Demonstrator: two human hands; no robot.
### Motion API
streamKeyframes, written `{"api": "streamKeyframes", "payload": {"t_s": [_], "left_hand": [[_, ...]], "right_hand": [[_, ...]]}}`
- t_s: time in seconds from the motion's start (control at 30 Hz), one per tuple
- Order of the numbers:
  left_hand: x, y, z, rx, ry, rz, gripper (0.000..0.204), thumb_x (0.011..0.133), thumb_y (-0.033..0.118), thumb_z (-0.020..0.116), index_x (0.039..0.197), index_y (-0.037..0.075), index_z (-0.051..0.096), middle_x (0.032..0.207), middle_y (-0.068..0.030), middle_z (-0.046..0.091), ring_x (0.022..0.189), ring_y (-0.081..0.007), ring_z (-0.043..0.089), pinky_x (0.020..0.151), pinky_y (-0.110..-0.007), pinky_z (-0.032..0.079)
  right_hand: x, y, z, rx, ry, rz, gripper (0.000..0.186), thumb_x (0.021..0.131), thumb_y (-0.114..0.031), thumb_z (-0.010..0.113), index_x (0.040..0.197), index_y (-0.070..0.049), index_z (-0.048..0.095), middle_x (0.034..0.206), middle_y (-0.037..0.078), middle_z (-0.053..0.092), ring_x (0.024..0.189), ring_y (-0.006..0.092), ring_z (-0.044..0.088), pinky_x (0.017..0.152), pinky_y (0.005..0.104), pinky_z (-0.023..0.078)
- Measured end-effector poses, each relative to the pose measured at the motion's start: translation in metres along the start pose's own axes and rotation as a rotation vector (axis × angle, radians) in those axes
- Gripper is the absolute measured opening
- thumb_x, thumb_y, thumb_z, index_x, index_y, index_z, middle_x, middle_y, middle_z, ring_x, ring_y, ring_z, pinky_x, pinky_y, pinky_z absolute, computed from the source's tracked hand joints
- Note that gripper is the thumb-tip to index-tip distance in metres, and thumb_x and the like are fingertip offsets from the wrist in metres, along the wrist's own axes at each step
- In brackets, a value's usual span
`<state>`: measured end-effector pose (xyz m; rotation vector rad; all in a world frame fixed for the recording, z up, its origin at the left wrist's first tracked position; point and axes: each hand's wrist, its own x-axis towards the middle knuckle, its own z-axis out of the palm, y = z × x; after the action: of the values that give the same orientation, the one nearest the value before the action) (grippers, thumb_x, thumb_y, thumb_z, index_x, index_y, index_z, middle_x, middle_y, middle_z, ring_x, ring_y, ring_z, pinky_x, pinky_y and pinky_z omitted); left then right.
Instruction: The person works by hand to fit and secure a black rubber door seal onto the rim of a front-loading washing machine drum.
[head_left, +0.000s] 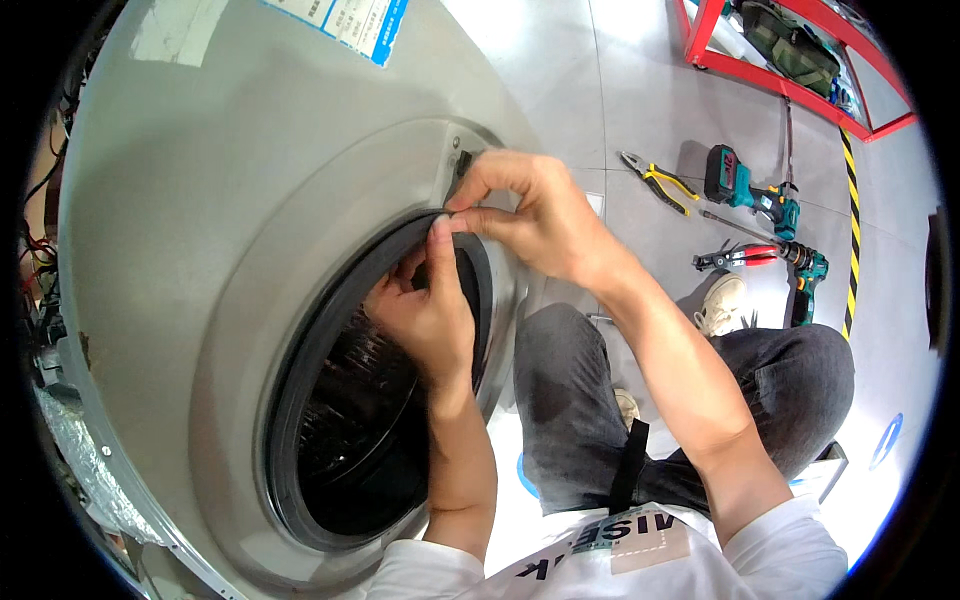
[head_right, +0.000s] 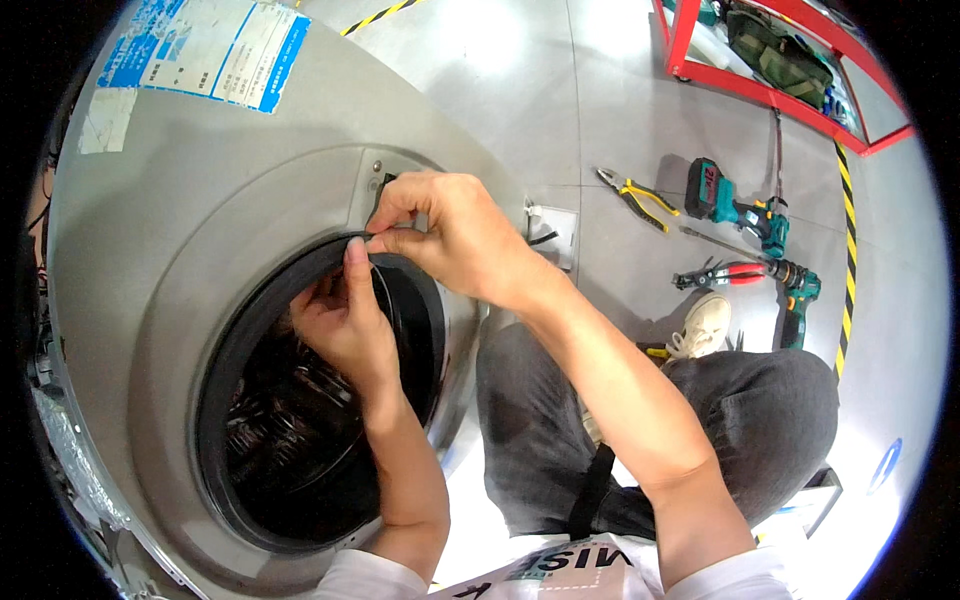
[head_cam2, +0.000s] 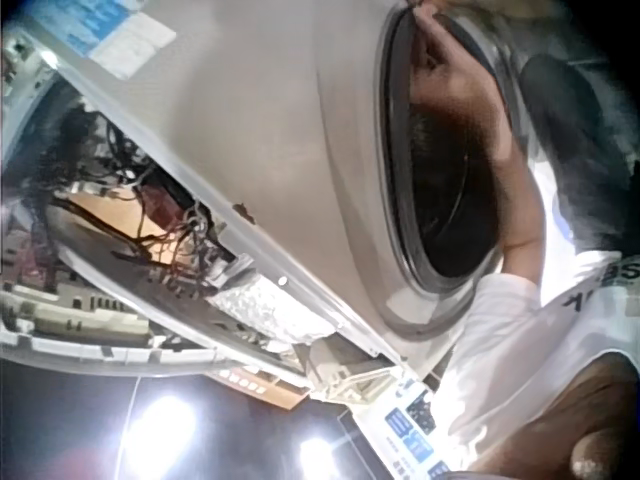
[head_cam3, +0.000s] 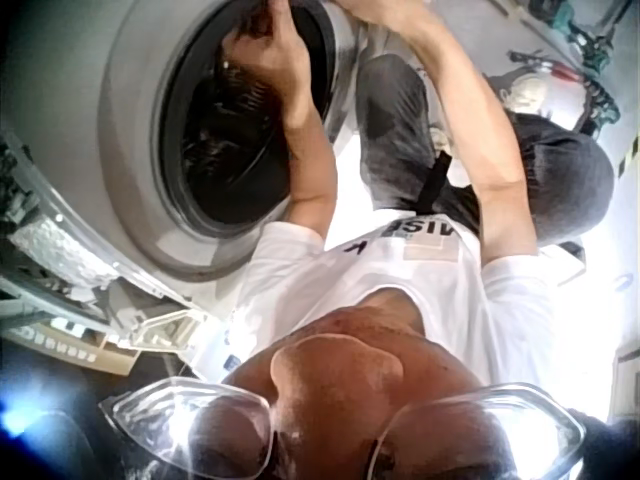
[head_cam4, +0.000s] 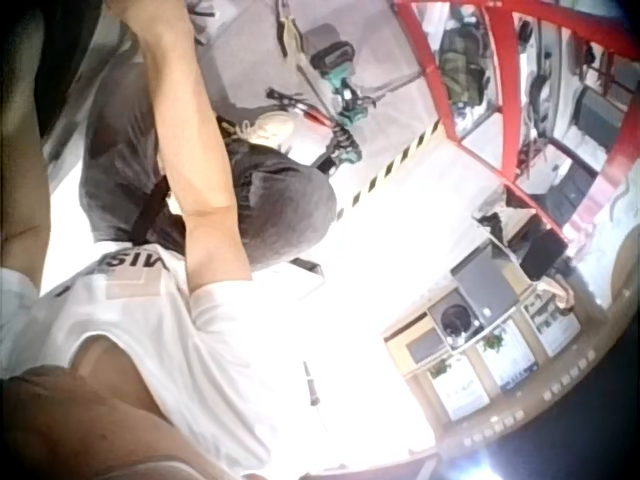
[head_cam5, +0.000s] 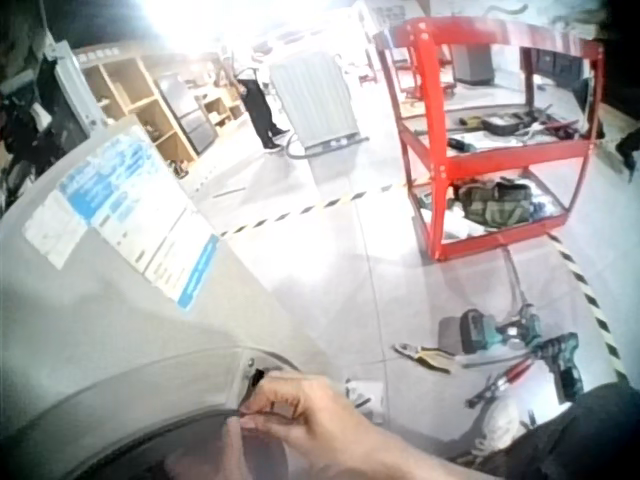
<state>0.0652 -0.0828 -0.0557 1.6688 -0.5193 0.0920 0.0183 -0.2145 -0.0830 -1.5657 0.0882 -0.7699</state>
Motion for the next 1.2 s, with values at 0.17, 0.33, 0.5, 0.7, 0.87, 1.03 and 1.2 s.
{"api": "streamKeyframes", "payload": {"t_s": [0.17, 0.33, 0.5, 0.7, 0.87, 1.03, 1.2], "left_hand": [[-0.002, 0.004, 0.006, 0.201, 0.025, 0.064, 0.025, 0.094, 0.01, 0.073, 0.107, -0.008, 0.063, 0.099, -0.0126, 0.071, 0.085, -0.0147, 0.065, 0.078, -0.028, 0.052], [-0.001, -0.011, -0.007, 0.091, -0.113, 0.013, 0.029, 0.096, 0.011, 0.071, 0.116, -0.006, 0.059, 0.107, -0.012, 0.068, 0.093, -0.0149, 0.063, 0.084, -0.027, 0.049], [-0.021, -0.042, -0.015, 0.053, -0.103, -0.044, 0.031, 0.095, 0.007, 0.07, 0.119, -0.004, 0.053, 0.11, -0.0077, 0.06, 0.1, -0.016, 0.059, 0.091, -0.029, 0.047], [-0.016, -0.038, -0.005, 0.477, 0.03, 0.257, 0.017, 0.09, 0.01, 0.076, 0.094, -0.002, 0.063, 0.102, -0.0086, 0.058, 0.081, -0.0144, 0.059, 0.074, -0.029, 0.051], [-0.017, -0.033, 0.0, 0.258, -0.02, -0.077, 0.016, 0.093, 0.012, 0.073, 0.103, 0.001, 0.068, 0.088, -0.003, 0.067, 0.081, -0.0109, 0.061, 0.075, -0.027, 0.051], [-0.006, -0.111, -0.043, 0.101, -0.119, -0.103, 0.025, 0.098, 0.016, 0.069, 0.11, -0.005, 0.063, 0.106, -0.0117, 0.066, 0.095, -0.0188, 0.061, 0.086, -0.032, 0.051], [0.013, -0.058, -0.058, 0.174, -0.167, 0.026, 0.021, 0.095, 0.018, 0.073, 0.097, -0.003, 0.071, 0.111, -0.0233, 0.067, 0.089, -0.0298, 0.065, 0.078, -0.035, 0.055]], "right_hand": [[-0.006, -0.008, 0.0, 0.041, -0.027, 0.145, 0.016, 0.085, -0.008, 0.077, 0.093, 0.002, 0.067, 0.082, 0.008, 0.067, 0.078, 0.0161, 0.064, 0.072, 0.0309, 0.052], [-0.005, -0.001, -0.005, 0.073, -0.117, 0.201, 0.015, 0.09, -0.008, 0.074, 0.094, 0.004, 0.066, 0.083, 0.004, 0.067, 0.082, 0.0102, 0.062, 0.076, 0.0283, 0.053], [-0.006, -0.008, -0.006, 0.034, -0.131, 0.238, 0.014, 0.092, -0.009, 0.072, 0.094, 0.004, 0.066, 0.083, 0.005, 0.067, 0.08, 0.0097, 0.062, 0.076, 0.0276, 0.052], [-0.021, -0.017, -0.002, -0.148, -0.003, 0.281, 0.015, 0.088, -0.011, 0.071, 0.095, 0.002, 0.069, 0.081, 0.018, 0.068, 0.072, 0.0247, 0.067, 0.069, 0.0356, 0.053], [-0.041, -0.022, 0.004, -0.289, -0.001, 0.294, 0.02, 0.092, -0.011, 0.065, 0.109, 0.0, 0.068, 0.102, 0.021, 0.069, 0.096, 0.0351, 0.069, 0.083, 0.0399, 0.054], [-0.062, 0.016, 0.053, -0.278, 0.198, 0.158, 0.024, 0.089, -0.011, 0.067, 0.108, 0.0, 0.06, 0.097, 0.022, 0.065, 0.091, 0.0435, 0.063, 0.078, 0.0435, 0.052], [-0.059, -0.003, 0.081, -0.104, 0.439, 0.084, 0.03, 0.088, -0.005, 0.065, 0.115, 0.001, 0.055, 0.108, 0.023, 0.063, 0.1, 0.0441, 0.061, 0.083, 0.0454, 0.05]]}}
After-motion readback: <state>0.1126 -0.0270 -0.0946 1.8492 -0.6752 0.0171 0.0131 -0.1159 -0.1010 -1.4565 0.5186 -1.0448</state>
